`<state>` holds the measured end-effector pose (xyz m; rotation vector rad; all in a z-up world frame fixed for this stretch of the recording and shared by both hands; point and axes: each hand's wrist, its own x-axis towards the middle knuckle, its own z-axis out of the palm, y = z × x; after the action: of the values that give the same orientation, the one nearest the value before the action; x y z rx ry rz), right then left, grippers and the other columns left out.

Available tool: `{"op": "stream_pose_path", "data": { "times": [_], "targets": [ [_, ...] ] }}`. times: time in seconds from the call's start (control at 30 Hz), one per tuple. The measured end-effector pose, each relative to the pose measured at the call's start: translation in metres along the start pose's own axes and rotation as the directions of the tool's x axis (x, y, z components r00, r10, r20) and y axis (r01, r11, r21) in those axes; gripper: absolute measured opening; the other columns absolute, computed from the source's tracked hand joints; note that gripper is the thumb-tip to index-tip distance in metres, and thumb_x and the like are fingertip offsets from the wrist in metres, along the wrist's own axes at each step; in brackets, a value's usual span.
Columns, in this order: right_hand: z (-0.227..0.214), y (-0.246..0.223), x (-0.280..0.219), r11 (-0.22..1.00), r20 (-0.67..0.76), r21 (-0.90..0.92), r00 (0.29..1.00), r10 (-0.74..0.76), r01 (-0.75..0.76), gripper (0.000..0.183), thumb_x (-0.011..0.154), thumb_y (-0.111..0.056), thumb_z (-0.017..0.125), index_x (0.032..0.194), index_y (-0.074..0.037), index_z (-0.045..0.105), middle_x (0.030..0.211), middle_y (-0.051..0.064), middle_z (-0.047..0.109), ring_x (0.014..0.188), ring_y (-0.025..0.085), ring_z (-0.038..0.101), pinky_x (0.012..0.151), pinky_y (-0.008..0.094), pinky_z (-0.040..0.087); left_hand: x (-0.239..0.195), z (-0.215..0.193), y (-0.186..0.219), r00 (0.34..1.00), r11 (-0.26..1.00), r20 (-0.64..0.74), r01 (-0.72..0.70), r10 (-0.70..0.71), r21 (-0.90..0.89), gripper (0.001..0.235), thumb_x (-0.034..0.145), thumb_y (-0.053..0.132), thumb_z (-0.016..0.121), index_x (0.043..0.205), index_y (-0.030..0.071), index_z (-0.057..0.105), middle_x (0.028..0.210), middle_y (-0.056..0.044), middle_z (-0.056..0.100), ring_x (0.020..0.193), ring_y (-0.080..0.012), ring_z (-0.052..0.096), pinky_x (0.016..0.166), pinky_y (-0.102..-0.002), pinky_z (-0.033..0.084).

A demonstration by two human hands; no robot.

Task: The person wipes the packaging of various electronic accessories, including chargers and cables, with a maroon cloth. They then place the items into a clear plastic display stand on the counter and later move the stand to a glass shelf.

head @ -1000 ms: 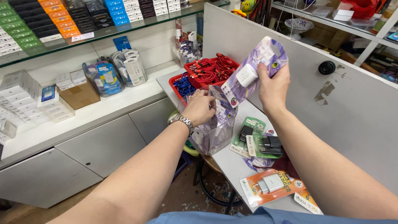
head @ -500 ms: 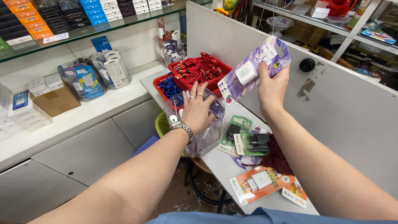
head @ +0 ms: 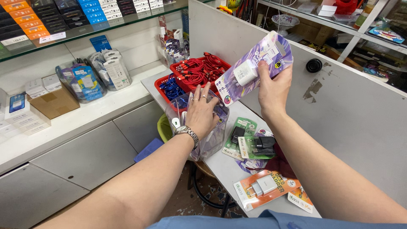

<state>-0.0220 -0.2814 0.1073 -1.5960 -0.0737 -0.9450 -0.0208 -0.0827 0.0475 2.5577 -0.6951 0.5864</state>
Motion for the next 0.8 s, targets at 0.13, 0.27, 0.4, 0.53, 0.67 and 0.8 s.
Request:
{"op": "stream_pose_path", "data": {
  "times": [0.13, 0.27, 0.4, 0.53, 0.67, 0.8],
  "targets": [
    [0.002, -0.001, -0.009, 1.0, 0.04, -0.012, 0.999, 0.016, -0.015, 0.039, 0.099, -0.018, 0.07, 0.131, -0.002, 0.053, 0.117, 0.007, 0.07, 0.104, 0.013, 0.067, 0.092, 0.03, 0.055, 0.001, 0.004, 0.002, 0.998, 0.998, 0.019, 0.06, -0.059, -0.032, 0.047, 0.068, 0.006, 0.079, 0.114, 0.008, 0.07, 0.159, -0.017, 0.029, 0.149, -0.0413, 0.024, 0.114, -0.053, 0.032],
    [0.001, 0.0, -0.013, 0.999, 0.02, 0.032, 1.0, -0.013, 0.013, 0.037, 0.099, -0.016, 0.071, 0.129, -0.002, 0.056, 0.117, 0.008, 0.071, 0.104, 0.013, 0.066, 0.094, 0.029, 0.054, -0.001, 0.015, -0.007, 0.999, 0.999, -0.036, 0.036, -0.037, -0.018, 0.028, 0.075, 0.004, 0.074, 0.103, 0.006, 0.071, 0.163, -0.018, 0.031, 0.149, -0.0367, 0.032, 0.116, -0.046, 0.038],
    [-0.003, 0.0, -0.009, 0.997, -0.057, 0.017, 0.995, 0.078, -0.077, 0.035, 0.099, -0.018, 0.073, 0.126, -0.002, 0.057, 0.116, 0.006, 0.071, 0.102, 0.012, 0.067, 0.093, 0.028, 0.054, 0.0, 0.024, -0.012, 0.998, 0.999, -0.06, 0.023, -0.024, -0.028, 0.026, 0.077, 0.007, 0.073, 0.103, 0.007, 0.072, 0.161, -0.019, 0.034, 0.145, -0.0361, 0.037, 0.111, -0.043, 0.042],
    [0.002, 0.003, -0.009, 0.989, -0.062, 0.122, 0.994, 0.093, -0.084, 0.038, 0.096, -0.018, 0.072, 0.127, -0.003, 0.056, 0.116, 0.005, 0.071, 0.102, 0.01, 0.067, 0.092, 0.027, 0.055, 0.0, 0.023, -0.011, 0.996, 0.996, -0.037, 0.073, -0.075, -0.057, 0.037, 0.077, 0.008, 0.074, 0.113, 0.006, 0.069, 0.157, -0.019, 0.039, 0.147, -0.0365, 0.037, 0.112, -0.044, 0.043],
    [0.004, 0.008, -0.011, 0.991, -0.043, 0.052, 0.991, 0.125, -0.123, 0.036, 0.097, -0.017, 0.074, 0.125, -0.001, 0.058, 0.115, 0.007, 0.072, 0.101, 0.012, 0.067, 0.09, 0.029, 0.055, 0.001, 0.019, -0.008, 0.996, 0.997, -0.035, 0.077, -0.078, -0.025, 0.049, 0.071, 0.009, 0.078, 0.119, 0.006, 0.067, 0.152, -0.021, 0.038, 0.146, -0.0414, 0.031, 0.117, -0.049, 0.037],
    [-0.002, 0.015, -0.01, 0.979, -0.112, 0.121, 0.978, 0.178, -0.164, 0.038, 0.096, -0.015, 0.072, 0.127, -0.002, 0.056, 0.116, 0.006, 0.072, 0.101, 0.012, 0.068, 0.087, 0.029, 0.057, -0.001, 0.018, -0.009, 0.991, 0.989, -0.003, 0.136, -0.136, -0.05, 0.043, 0.072, 0.009, 0.078, 0.113, 0.007, 0.068, 0.159, -0.021, 0.032, 0.15, -0.0405, 0.027, 0.116, -0.046, 0.037]
  ]
}}
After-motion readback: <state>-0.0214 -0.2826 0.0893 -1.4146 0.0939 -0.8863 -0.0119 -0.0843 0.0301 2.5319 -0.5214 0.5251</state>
